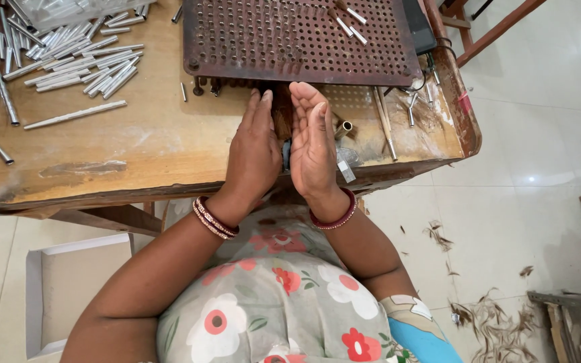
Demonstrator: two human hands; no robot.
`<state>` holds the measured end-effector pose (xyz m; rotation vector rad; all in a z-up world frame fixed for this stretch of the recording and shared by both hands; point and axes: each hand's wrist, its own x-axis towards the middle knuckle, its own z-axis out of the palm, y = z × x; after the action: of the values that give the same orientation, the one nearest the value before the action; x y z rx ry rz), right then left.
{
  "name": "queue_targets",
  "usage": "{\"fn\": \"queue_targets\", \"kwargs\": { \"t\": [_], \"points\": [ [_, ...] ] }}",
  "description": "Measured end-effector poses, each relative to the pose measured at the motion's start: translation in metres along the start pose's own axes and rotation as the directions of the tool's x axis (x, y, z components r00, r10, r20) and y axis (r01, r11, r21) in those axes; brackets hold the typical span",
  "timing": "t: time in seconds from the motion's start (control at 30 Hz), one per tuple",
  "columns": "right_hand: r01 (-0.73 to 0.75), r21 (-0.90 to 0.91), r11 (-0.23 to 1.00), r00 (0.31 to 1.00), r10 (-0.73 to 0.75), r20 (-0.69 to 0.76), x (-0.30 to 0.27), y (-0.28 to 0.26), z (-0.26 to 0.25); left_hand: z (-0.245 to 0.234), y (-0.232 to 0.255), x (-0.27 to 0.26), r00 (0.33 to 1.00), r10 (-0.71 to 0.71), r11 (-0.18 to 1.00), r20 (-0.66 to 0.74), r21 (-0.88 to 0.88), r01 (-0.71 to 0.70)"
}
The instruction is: The recorder is seen assembling brushes by inserting bundles of hair into metal tubes and securing them.
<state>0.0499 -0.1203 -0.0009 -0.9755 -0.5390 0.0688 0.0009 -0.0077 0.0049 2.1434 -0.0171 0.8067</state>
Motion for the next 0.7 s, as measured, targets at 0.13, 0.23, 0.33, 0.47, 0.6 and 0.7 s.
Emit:
{"fn": "queue_targets", "kwargs": {
  "t": [0.13,0.23,0.33,0.47,0.6,0.7],
  "points": [
    [0.015,-0.030,0.999,1.000,-0.014,0.024,0.002,0.000,0.002,0.003,-0.005,0.003,1.000,-0.003,1.000,0.008,0.005,0.003],
    [0.005,-0.027,1.000,1.000,-0.004,0.015,-0.006,0.005,-0.004,0.007,-0.009,-0.007,1.000,-0.018,1.000,0.019,0.008,0.018],
    [0.032,0.021,0.999,0.998,-0.033,0.050,-0.005,0.004,-0.002,0.004,-0.009,-0.006,0.999,0.031,1.000,-0.010,0.004,-0.031],
    [0.040,-0.026,0.999,0.998,-0.039,0.044,-0.001,0.000,0.002,0.005,-0.008,-0.001,0.999,0.048,0.999,-0.019,0.017,-0.047],
    [0.029,0.000,1.000,0.999,-0.029,0.028,-0.001,0.002,0.003,0.008,-0.010,-0.001,0.999,0.035,0.999,-0.018,0.033,-0.035],
    [0.056,-0.005,0.998,0.998,-0.056,0.026,-0.001,0.009,-0.001,0.003,-0.003,0.000,1.000,0.016,1.000,-0.005,-0.002,-0.016]
  ]
}}
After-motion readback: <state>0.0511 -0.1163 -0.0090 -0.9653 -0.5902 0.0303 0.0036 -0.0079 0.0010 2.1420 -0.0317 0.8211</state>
